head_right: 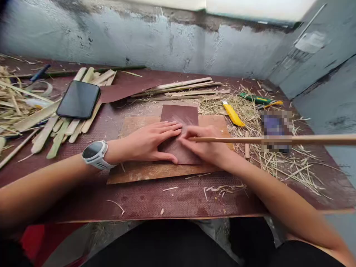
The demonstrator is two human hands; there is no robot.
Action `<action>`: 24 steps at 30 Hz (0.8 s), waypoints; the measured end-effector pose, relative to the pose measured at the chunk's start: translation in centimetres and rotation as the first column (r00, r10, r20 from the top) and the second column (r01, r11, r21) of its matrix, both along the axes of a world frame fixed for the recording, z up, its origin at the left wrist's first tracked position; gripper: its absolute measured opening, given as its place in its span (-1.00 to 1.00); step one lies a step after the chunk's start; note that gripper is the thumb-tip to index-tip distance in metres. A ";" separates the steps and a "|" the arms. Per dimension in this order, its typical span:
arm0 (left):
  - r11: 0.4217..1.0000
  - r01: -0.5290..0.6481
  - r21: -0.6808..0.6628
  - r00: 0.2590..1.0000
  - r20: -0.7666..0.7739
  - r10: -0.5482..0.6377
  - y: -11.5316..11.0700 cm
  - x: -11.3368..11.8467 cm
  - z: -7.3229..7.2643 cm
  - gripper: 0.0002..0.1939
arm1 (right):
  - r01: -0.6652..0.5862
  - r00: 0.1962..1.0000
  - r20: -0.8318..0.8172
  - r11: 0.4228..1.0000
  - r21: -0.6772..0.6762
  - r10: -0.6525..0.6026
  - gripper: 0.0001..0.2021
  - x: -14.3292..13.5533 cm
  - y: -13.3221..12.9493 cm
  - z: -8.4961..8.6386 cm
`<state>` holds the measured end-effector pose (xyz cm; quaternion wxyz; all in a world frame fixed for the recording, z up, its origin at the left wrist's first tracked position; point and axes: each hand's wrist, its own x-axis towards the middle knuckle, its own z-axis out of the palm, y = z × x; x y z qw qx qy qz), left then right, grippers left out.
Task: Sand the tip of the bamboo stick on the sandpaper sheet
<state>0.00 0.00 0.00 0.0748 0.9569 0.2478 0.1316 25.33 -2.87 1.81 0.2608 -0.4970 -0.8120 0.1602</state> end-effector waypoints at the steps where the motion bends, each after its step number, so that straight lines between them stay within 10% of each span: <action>1: 1.000 0.000 -0.005 1.000 -0.007 0.000 0.0 0.0 -0.1 0.02 | -0.038 0.999 -0.016 0.998 -0.046 0.037 -0.79 -0.2 -0.3 0.2; 6: 0.999 0.002 -0.033 1.000 -0.011 -0.003 -0.1 0.2 -0.2 -0.01 | -0.229 0.969 -0.146 0.943 -0.243 0.198 -0.82 -0.7 -1.2 0.7; 10: 0.999 -0.012 -0.041 1.000 0.002 0.013 -0.1 0.2 0.1 0.03 | -0.045 0.993 -0.115 0.993 -0.112 0.032 -0.82 -0.6 -1.3 0.7; 24: 1.000 0.005 -0.019 1.000 -0.010 -0.005 0.0 0.2 0.0 0.03 | -0.237 0.970 -0.082 0.968 -0.084 0.231 -0.84 -0.5 -0.7 0.7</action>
